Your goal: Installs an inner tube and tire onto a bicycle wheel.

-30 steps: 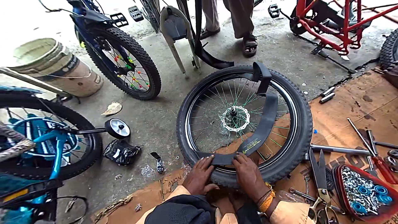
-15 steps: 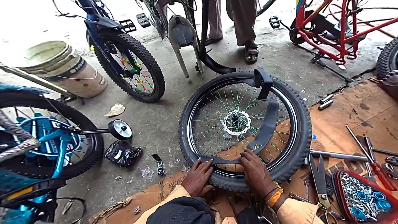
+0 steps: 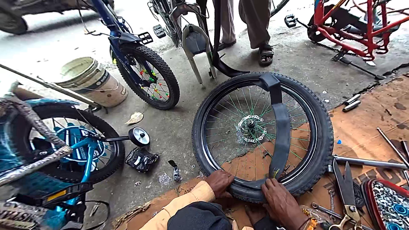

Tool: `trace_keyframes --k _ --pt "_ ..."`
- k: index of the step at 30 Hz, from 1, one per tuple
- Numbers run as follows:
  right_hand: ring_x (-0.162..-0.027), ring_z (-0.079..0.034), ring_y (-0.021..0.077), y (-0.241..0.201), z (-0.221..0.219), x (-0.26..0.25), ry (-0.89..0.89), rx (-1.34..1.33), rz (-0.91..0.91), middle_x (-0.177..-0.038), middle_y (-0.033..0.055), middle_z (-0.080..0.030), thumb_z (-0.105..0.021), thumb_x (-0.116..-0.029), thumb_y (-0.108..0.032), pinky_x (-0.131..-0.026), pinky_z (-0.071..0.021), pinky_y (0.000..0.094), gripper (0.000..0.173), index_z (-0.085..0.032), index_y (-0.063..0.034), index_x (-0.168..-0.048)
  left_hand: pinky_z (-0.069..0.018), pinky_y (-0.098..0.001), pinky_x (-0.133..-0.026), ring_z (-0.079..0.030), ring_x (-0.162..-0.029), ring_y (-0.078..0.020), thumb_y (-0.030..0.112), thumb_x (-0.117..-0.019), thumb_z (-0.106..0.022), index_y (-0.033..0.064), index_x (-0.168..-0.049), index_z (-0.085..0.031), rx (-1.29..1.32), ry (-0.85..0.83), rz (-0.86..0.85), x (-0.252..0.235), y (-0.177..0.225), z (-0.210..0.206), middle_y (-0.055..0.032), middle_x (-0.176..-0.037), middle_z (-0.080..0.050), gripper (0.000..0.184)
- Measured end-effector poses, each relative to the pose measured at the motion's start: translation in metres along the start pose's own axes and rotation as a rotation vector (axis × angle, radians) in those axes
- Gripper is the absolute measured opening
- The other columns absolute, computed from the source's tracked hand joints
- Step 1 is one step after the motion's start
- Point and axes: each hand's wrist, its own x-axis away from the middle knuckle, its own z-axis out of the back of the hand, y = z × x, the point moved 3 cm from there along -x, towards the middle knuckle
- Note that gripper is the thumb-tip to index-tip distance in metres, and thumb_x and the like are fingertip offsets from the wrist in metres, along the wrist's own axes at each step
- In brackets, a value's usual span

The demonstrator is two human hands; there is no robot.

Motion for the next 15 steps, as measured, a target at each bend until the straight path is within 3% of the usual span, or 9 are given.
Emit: trace_keyframes --k 3,5,8,10,13,15 --pt "-0.13 -0.052 0.0409 0.003 0.007 -0.006 -0.087 0.003 -0.029 -0.132 0.0227 -0.057 -0.076 -0.082 -0.023 -0.1 -0.0479 0.0521 0.059 -0.057 0.0005 -0.132 -0.0516 -0.0603 -0.094 -0.066 -0.111 -0.0421 0.048 -0.0909 -0.072 -0.0012 -0.121 -0.06 0.019 -0.091 0.033 -0.005 0.011 0.005 -0.0232 -0.119 -0.067 0.059" --pt "-0.125 -0.055 0.0408 0.001 0.011 -0.012 -0.143 -0.003 -0.033 -0.126 0.0223 -0.06 -0.074 -0.0823 -0.023 -0.097 -0.0497 0.0534 0.051 -0.06 0.0006 -0.126 -0.0519 -0.0632 -0.09 -0.065 -0.109 -0.0443 0.047 -0.0916 -0.072 -0.0012 -0.121 -0.06 0.023 -0.145 0.065 -0.005 0.014 0.008 -0.0244 -0.118 -0.066 0.058" --pt "-0.112 -0.064 0.0408 -0.006 0.02 -0.016 -0.245 -0.039 -0.077 -0.113 0.0234 -0.066 -0.074 -0.0829 -0.021 -0.087 -0.0535 0.0558 0.035 -0.065 0.0022 -0.107 -0.0525 -0.065 -0.086 -0.066 -0.106 -0.0455 0.048 -0.0911 -0.072 -0.0006 -0.116 -0.063 0.018 -0.212 0.101 -0.007 0.015 0.011 -0.0252 -0.112 -0.068 0.055" --pt "-0.11 -0.065 0.0405 -0.01 0.022 -0.016 -0.293 -0.048 -0.103 -0.113 0.024 -0.066 -0.073 -0.0833 -0.021 -0.087 -0.0537 0.0558 0.034 -0.065 0.0031 -0.106 -0.0528 -0.0652 -0.085 -0.067 -0.104 -0.0454 0.049 -0.0899 -0.072 0.0002 -0.114 -0.064 0.032 -0.232 0.112 -0.008 0.015 0.009 -0.025 -0.109 -0.068 0.055" --pt "-0.112 -0.064 0.0392 -0.007 0.015 -0.016 -0.291 -0.035 -0.106 -0.116 0.0235 -0.065 -0.073 -0.0828 -0.023 -0.092 -0.0517 0.0539 0.04 -0.063 0.003 -0.112 -0.0516 -0.0621 -0.092 -0.067 -0.107 -0.0415 0.05 -0.0869 -0.075 0.0035 -0.121 -0.061 0.083 -0.132 0.061 -0.008 0.009 0.0 -0.0213 -0.111 -0.07 0.059" --pt "-0.115 -0.063 0.0395 -0.003 0.011 -0.018 -0.284 -0.044 -0.094 -0.118 0.0238 -0.065 -0.074 -0.083 -0.027 -0.096 -0.0498 0.0543 0.046 -0.063 0.0026 -0.117 -0.0452 -0.0557 -0.106 -0.065 -0.117 -0.0353 0.047 -0.0858 -0.077 0.0099 -0.134 -0.056 0.131 -0.025 0.007 -0.007 0.005 -0.01 -0.0163 -0.122 -0.069 0.065"
